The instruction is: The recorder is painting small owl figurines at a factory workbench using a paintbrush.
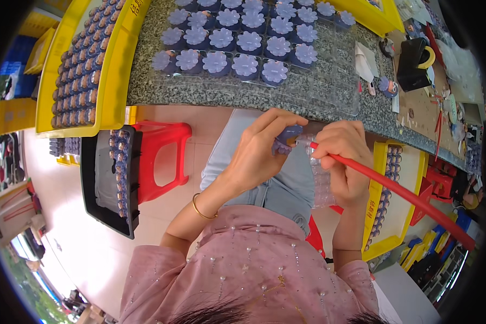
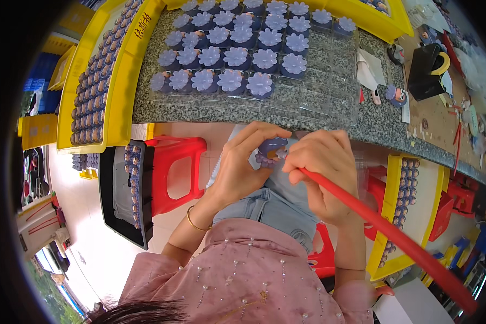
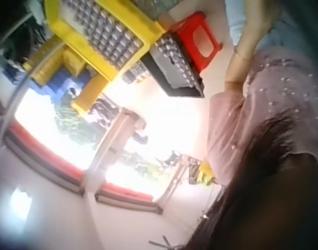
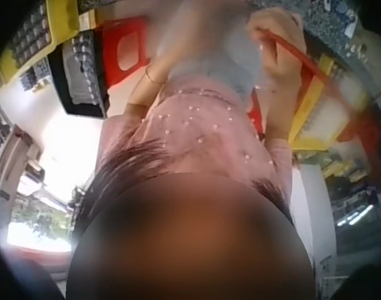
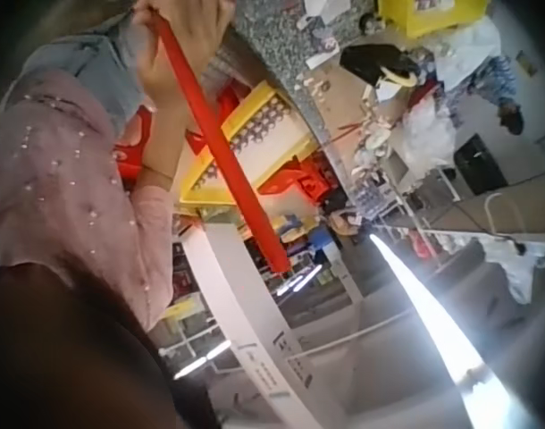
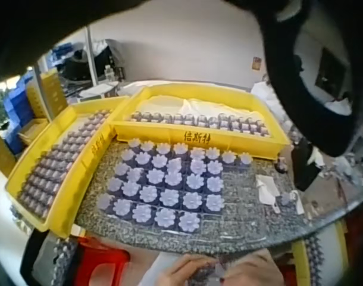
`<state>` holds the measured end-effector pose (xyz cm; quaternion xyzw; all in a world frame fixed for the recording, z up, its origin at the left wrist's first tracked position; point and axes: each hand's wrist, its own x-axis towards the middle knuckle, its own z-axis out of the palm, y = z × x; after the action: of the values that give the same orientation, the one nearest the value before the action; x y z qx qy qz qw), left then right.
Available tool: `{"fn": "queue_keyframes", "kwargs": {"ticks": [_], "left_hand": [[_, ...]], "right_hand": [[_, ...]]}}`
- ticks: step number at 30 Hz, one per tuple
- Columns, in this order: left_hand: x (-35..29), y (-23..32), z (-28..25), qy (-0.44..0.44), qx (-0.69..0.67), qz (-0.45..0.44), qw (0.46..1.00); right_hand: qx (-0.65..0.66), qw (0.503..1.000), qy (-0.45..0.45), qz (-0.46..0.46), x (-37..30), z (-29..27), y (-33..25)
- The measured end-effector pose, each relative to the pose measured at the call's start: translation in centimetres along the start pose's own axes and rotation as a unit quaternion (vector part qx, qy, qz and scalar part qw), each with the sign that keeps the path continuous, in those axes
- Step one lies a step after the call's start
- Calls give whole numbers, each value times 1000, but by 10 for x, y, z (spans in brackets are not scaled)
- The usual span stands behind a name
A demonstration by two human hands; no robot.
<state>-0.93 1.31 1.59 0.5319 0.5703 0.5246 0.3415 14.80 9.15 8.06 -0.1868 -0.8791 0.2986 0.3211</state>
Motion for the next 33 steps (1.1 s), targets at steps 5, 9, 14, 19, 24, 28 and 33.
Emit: {"fn": "queue_keyframes", "kwargs": {"ticks": [5, 9, 14, 19, 24, 28, 33], "left_hand": [[-1, 7, -8, -24, -47, -41, 998], [-7, -2, -5, 6, -277, -62, 959], [-4, -5, -2, 4, -239, -36, 970], [-6, -6, 1, 30, -220, -4, 975], [-6, -1, -1, 47, -235, -52, 969], [-7, -1, -3, 47, -240, -62, 968], [-9, 2, -4, 48, -252, -68, 964]], "right_hand": [[11, 999, 25, 26, -5, -5, 2], [30, 986, 112, 121, -19, -8, 15], [247, 942, 144, 177, -24, 16, 1], [262, 939, 116, 192, -31, 34, 2], [321, 913, 113, 224, -37, 42, 4], [356, 897, 131, 226, -38, 48, 3], [361, 896, 133, 221, -38, 48, -1]]}}
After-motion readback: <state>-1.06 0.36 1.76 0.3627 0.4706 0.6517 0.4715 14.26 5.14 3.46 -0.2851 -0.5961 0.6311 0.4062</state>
